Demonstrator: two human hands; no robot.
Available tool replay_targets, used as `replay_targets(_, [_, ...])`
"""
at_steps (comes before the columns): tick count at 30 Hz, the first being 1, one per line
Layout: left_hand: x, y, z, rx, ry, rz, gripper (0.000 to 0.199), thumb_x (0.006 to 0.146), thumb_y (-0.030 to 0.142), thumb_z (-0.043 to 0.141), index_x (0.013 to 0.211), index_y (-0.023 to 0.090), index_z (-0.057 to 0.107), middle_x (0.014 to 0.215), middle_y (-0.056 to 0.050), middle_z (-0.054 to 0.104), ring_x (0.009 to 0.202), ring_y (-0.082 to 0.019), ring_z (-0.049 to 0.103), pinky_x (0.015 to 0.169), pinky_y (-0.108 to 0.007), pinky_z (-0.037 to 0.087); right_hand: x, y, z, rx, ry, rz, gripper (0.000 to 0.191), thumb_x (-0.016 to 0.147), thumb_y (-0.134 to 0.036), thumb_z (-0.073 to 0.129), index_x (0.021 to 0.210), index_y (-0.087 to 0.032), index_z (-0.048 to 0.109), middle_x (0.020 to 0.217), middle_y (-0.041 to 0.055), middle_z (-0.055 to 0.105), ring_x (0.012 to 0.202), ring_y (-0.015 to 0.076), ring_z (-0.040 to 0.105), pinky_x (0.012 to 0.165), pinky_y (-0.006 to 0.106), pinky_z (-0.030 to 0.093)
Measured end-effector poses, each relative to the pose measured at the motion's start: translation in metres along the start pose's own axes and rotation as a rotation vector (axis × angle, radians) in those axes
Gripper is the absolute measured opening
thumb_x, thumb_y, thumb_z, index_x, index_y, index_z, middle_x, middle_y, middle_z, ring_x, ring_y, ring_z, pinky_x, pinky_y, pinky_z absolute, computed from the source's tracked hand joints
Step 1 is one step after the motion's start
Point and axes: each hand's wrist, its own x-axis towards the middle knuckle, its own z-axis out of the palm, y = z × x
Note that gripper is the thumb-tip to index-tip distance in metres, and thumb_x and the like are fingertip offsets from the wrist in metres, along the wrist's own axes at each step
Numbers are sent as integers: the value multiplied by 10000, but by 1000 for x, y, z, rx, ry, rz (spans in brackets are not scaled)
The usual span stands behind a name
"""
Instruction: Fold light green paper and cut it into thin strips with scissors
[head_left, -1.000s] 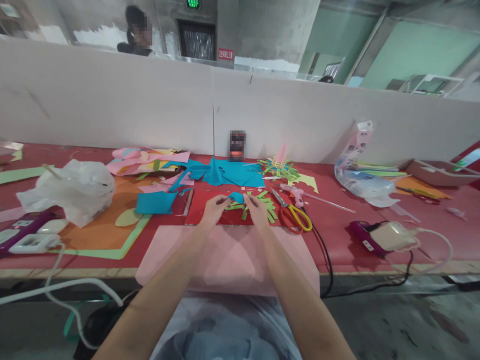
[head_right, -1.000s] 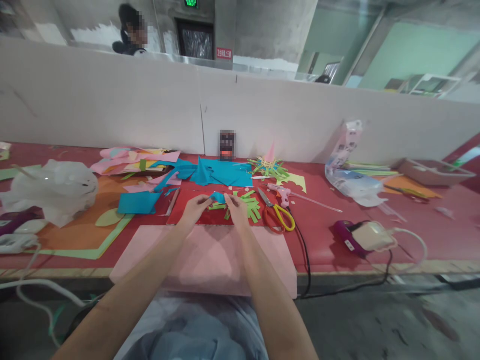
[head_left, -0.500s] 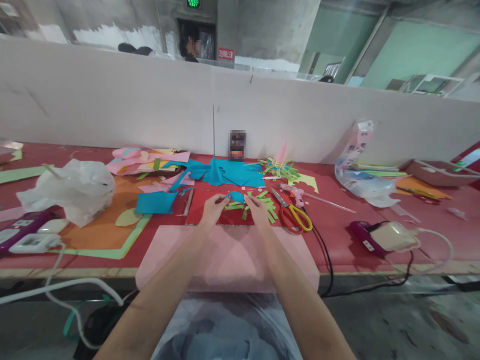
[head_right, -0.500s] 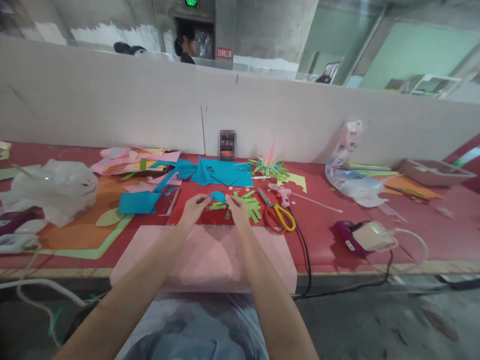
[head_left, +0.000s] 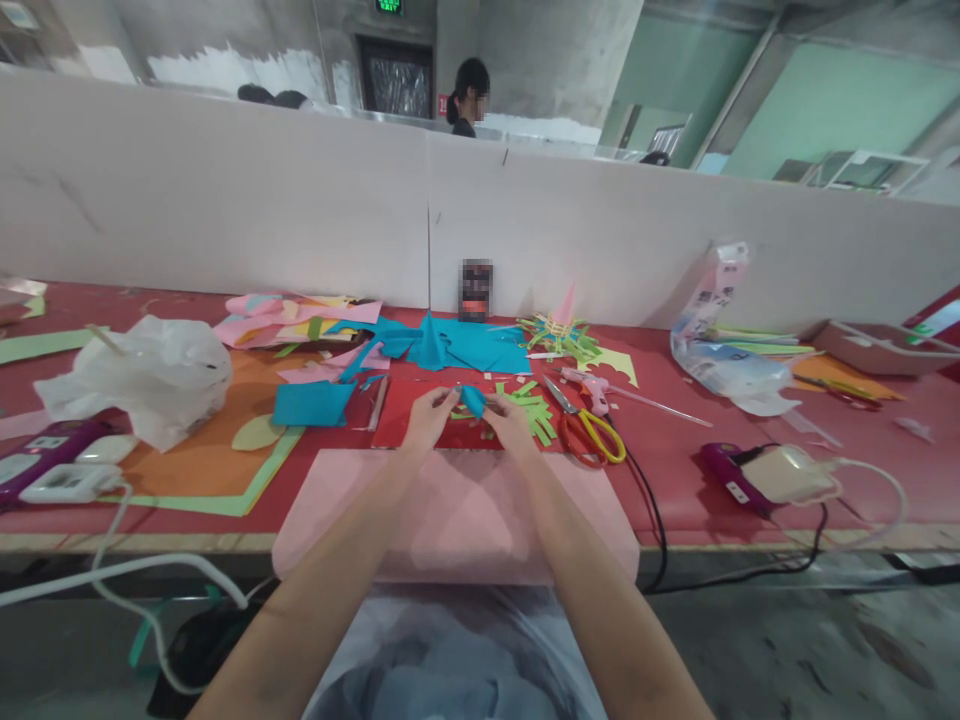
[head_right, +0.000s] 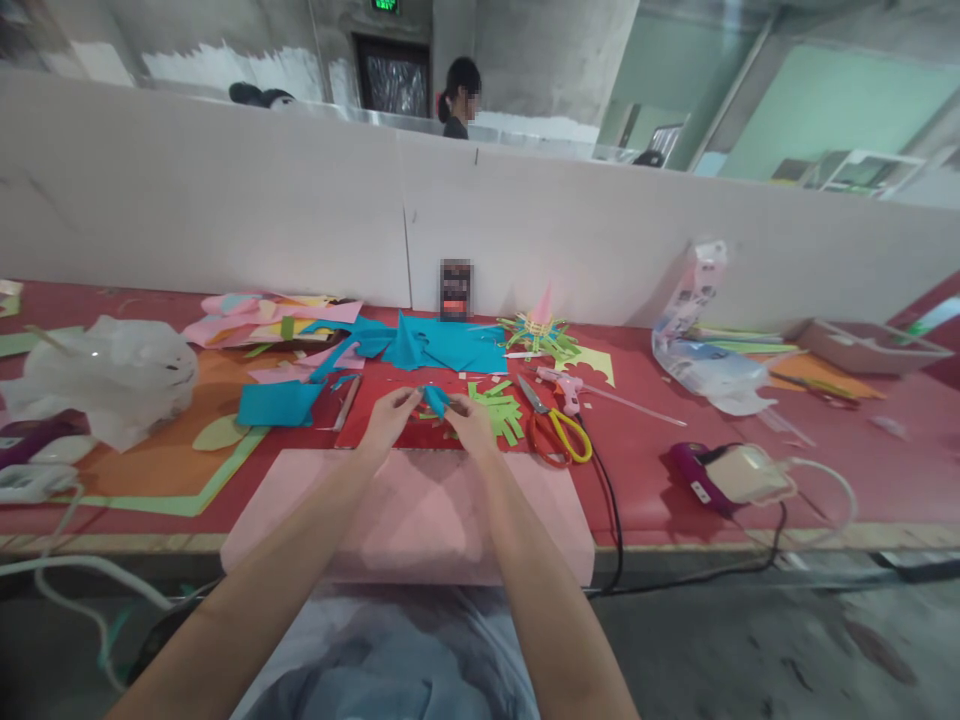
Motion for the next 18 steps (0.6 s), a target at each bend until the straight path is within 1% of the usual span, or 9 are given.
replay_targets(2, [-1,0,3,-32,-30,-8,371,706,508,497,689,153,605,688,-39,630,675,-158,576,599,-241,439,-1,1,0,-15,23,-31,317,630,-426,610,860,-208,611,679,12,624,503,142,540,424,262,440])
replay_targets(4, [-1,-1,6,-63,-90,-18,401,706,531,489,706,149,608,703,-44,632,694,-160,579,604,-239,449,-2,1,0,-73,53,-81,319,647,-434,599,869,-205,606,658,3,610,485,130,515,429,253,426])
replay_targets(6, [-2,-3,8,-71,-138,-27,401,691,530,512,752,148,619,740,-49,640,713,-166,581,602,-241,457,-4,0,0,-159,84,-146,315,670,-443,579,871,-201,606,676,7,609,511,130,519,454,251,424])
replay_targets(9, [-2,-3,8,-48,-153,11,370,666,472,569,841,152,630,810,-48,650,746,-174,582,639,-263,465,-6,-3,0,-229,128,-213,308,688,-460,565,840,-195,604,709,15,611,584,144,542,501,253,432])
replay_targets(12, [-2,0,5,-28,-125,41,327,657,429,587,820,150,639,788,-40,651,739,-174,583,677,-279,463,-7,-6,0,-189,146,-181,308,679,-495,573,730,-192,568,624,3,592,537,143,532,482,255,421])
replay_targets(15, [-3,5,3,-29,-103,-14,324,648,449,582,746,146,640,718,-35,640,689,-167,580,633,-264,459,-6,-6,-1,-93,114,-93,342,660,-528,584,638,-197,498,522,-19,556,408,121,479,407,254,385])
replay_targets(18, [-3,7,2,-85,-104,-56,337,623,456,605,760,150,640,718,-29,634,679,-158,576,609,-250,456,-3,-4,-1,-37,77,-36,355,639,-536,602,628,-198,491,473,-27,539,355,111,450,365,247,362])
